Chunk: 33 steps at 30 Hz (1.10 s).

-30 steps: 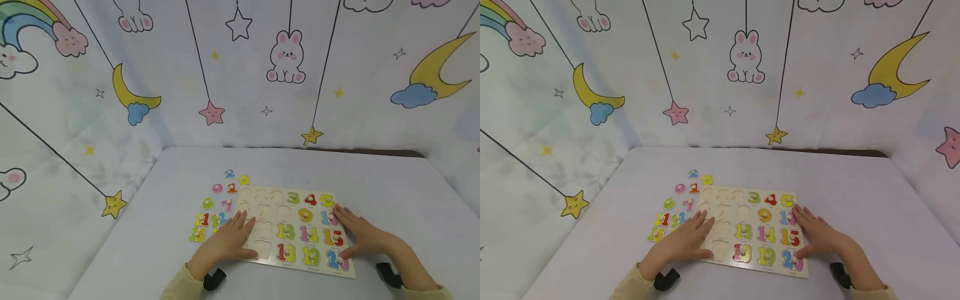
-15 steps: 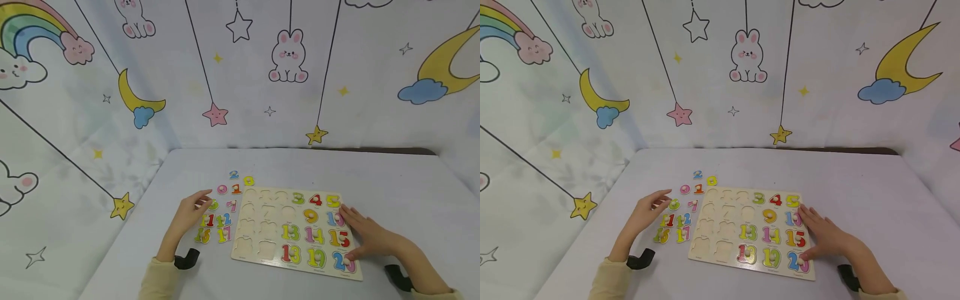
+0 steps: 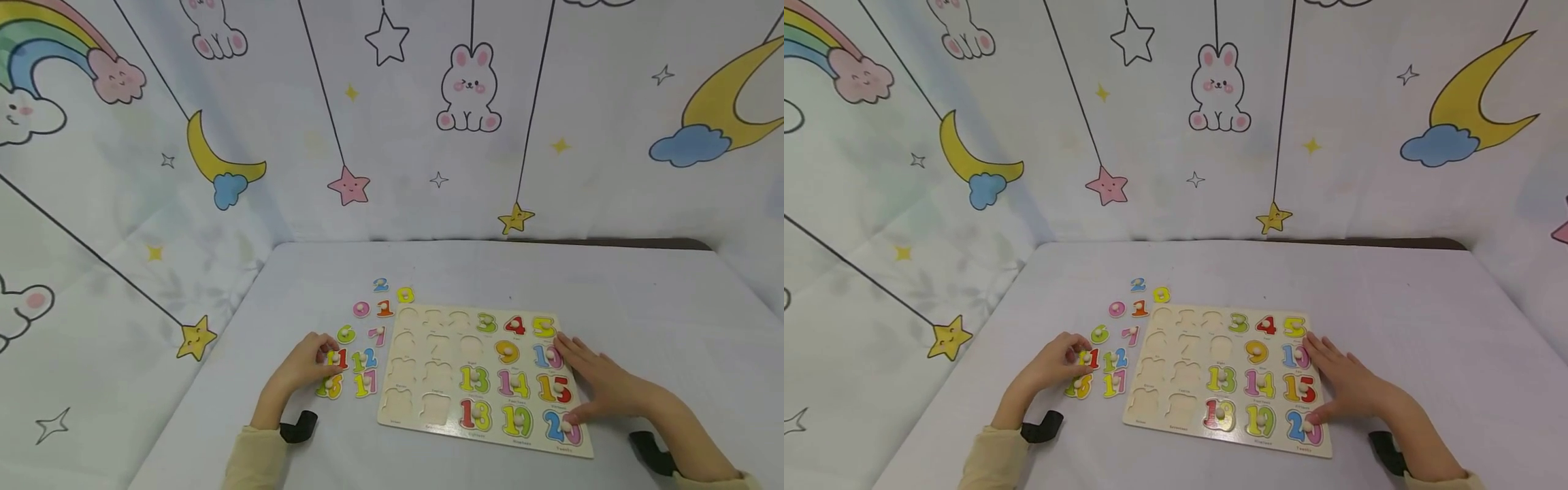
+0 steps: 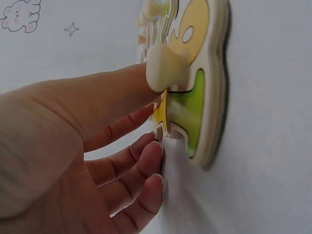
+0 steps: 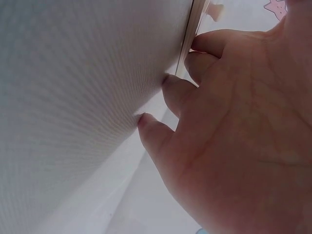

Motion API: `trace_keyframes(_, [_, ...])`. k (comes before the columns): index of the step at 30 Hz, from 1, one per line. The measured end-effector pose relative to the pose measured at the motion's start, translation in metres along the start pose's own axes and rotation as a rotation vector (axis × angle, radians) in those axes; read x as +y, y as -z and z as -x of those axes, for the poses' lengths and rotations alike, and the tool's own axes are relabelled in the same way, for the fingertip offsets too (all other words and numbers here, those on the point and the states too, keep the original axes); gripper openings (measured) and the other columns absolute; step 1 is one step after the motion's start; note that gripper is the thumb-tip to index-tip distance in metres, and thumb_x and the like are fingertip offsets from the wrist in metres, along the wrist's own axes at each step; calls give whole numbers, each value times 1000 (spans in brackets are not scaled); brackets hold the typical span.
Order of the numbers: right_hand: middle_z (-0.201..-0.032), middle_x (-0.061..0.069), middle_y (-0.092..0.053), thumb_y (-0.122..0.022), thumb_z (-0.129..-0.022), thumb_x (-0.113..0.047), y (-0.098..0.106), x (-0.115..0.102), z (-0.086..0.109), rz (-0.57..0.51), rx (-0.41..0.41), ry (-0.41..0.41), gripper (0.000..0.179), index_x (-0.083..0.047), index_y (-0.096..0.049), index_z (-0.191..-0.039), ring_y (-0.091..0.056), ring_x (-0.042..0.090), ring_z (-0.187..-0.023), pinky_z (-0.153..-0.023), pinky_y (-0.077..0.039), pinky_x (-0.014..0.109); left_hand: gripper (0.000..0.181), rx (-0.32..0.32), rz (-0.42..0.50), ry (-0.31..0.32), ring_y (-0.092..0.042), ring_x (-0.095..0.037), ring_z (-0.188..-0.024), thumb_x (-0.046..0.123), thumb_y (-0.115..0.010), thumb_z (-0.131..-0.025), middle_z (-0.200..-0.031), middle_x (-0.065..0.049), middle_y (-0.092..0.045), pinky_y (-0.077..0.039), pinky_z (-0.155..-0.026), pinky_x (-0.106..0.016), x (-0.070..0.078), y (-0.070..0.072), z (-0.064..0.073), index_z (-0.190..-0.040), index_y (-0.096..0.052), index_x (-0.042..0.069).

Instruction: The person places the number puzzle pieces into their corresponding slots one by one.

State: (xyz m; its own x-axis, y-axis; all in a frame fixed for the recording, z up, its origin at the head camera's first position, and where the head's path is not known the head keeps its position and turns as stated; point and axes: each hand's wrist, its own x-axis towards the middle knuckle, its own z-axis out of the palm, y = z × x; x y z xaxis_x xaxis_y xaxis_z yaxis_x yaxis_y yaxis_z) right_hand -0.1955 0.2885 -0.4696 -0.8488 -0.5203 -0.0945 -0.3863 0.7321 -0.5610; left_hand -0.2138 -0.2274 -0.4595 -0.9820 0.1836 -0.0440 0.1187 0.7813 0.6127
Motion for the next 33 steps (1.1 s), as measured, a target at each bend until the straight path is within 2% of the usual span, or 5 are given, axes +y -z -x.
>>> trace_keyframes(8, [-147, 29, -15, -81, -61, -49, 1, -2, 2, -9, 9, 13, 118, 9, -20, -144, -8, 52, -131, -93, -8, 74, 35, 20, 1, 31, -46, -18, -76, 17, -82, -72, -85, -1, -48, -43, -64, -30, -3, -3, -1, -96, -57, 10])
trace_keyframes(18, [-148, 27, -15, -81, -60, -49, 2, -4, 2, -25, 13, -5, 117, 7, -22, -144, -7, 50, -132, -95, -7, 72, 29, 86, 124, -66, -48, -15, -67, 13, -76, -79, -74, 1, -51, -41, -58, -26, -16, -2, -1, -105, -64, 12])
trace_keyframes(26, [-148, 28, -14, -82, -60, -47, 4, -8, 2, -25, 9, -15, 117, 8, -21, -144, -6, 50, -133, -96, -7, 72, 29, 76, 349, -82, -54, -20, -60, 19, -67, -88, -72, -6, -59, -41, -49, -23, -24, 2, -3, -115, -68, 9])
trace_keyframes(28, [-148, 28, -14, -82, -60, -47, 4, -9, 2, -24, 9, -16, 118, 8, -21, -144, -6, 50, -133, -96, -7, 72, 29, 73, 379, -73, -54, -21, -61, 21, -67, -88, -72, -7, -62, -41, -51, -24, -20, 4, -3, -114, -69, 8])
trace_keyframes(33, [-148, 28, -15, -82, -59, -48, 4, -10, 2, -18, 11, -23, 118, 8, -22, -144, -6, 49, -133, -96, -7, 71, 31, 65, 503, -64, -57, -29, -71, 23, -67, -88, -95, -7, -68, -45, -65, -28, -6, 5, -1, -114, -68, 7])
